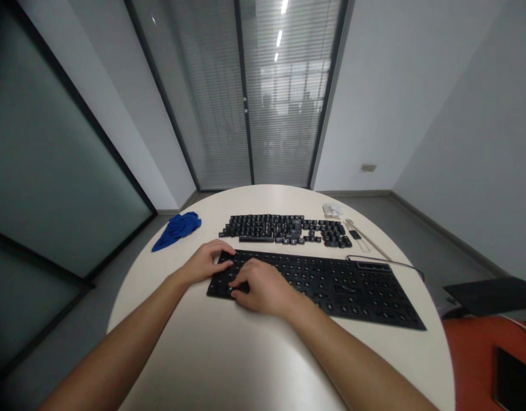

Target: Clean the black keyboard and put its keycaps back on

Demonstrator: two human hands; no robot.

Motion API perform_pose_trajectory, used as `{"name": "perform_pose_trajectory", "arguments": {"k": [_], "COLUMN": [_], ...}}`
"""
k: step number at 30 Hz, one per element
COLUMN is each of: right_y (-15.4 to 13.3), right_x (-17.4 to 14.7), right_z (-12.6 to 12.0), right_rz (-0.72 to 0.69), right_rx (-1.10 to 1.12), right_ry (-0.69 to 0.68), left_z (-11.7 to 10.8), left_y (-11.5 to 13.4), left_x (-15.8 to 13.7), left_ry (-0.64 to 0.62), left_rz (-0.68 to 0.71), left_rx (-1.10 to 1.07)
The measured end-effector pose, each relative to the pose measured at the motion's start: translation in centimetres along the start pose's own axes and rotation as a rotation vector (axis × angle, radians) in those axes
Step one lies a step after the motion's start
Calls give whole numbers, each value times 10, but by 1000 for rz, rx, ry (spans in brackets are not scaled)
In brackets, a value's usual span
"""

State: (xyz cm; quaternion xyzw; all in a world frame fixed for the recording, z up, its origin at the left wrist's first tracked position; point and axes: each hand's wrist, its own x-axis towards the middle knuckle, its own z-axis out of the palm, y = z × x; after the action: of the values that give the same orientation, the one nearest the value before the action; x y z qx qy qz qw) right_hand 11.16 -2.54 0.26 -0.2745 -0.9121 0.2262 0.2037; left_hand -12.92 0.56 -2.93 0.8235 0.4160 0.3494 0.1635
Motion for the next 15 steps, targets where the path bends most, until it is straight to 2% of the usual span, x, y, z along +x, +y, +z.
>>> {"name": "perform_pose_trajectory", "arguments": {"k": [15], "right_y": [-11], "right_x": [0], "right_z": [-6], "right_rz": [34], "right_rx": [-136], "right_ry": [-63], "left_z": [-1], "left_y": [3], "left_x": [1], "left_ry": [-10], "left_rz": [-7], "left_rx": [8]}}
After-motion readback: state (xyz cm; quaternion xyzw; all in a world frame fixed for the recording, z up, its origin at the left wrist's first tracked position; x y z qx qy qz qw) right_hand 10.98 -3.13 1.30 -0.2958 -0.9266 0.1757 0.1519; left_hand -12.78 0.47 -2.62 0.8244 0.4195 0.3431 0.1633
